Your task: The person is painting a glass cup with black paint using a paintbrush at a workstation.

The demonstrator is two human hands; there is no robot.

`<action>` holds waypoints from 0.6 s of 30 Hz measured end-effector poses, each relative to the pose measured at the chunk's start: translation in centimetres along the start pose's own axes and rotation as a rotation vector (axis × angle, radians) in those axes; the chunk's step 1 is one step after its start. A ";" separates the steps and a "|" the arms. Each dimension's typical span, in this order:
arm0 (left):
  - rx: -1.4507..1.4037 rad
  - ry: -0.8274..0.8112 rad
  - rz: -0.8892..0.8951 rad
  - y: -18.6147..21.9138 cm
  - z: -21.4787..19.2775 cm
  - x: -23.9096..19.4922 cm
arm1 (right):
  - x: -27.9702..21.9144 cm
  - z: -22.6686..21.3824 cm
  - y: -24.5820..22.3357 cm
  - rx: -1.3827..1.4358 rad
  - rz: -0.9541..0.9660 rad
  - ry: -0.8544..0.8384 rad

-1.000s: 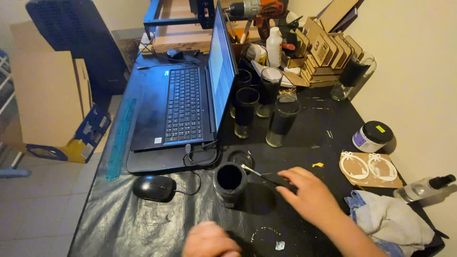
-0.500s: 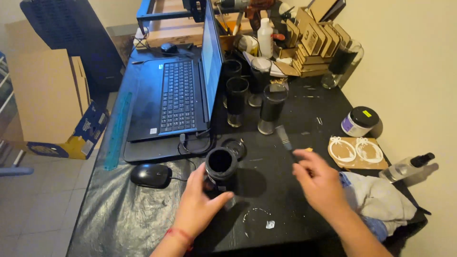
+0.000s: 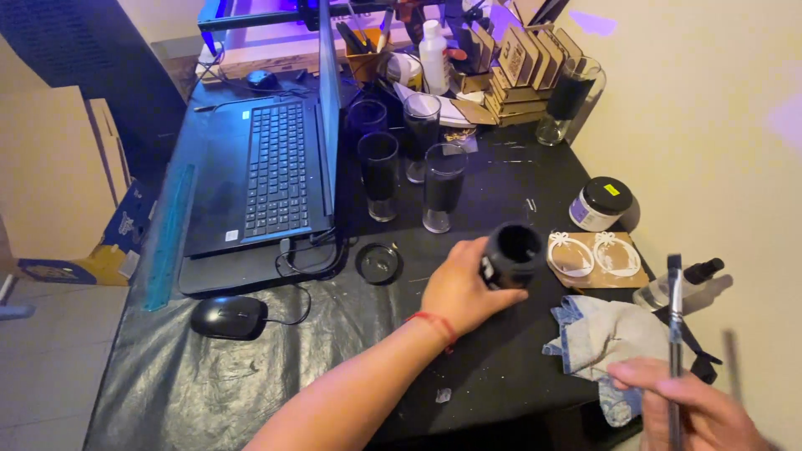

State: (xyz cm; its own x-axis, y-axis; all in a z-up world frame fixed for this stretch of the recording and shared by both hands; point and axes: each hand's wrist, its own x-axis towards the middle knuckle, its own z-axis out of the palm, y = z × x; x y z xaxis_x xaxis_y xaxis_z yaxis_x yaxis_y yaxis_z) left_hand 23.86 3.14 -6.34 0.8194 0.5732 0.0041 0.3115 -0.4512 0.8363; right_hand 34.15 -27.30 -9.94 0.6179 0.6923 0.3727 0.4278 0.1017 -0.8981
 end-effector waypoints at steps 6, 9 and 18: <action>0.079 0.011 0.174 -1.4 2.1 2.0 | -0.2 -9.8 5.3 0.029 0.320 -0.177; -0.019 0.210 0.283 -3.9 2.3 1.9 | 2.2 -4.2 5.3 0.127 0.026 0.284; -0.302 0.564 -0.101 -7.4 2.0 8.4 | 13.4 4.0 -9.2 -0.448 -0.529 0.341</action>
State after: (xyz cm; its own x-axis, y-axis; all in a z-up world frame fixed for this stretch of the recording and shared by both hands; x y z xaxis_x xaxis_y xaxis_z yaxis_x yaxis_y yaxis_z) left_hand 29.41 9.95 -13.60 0.3890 0.9112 0.1355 0.1572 -0.2106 0.9649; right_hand 35.88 -16.09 2.42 0.3947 0.3665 0.8425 0.9041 0.0086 -0.4273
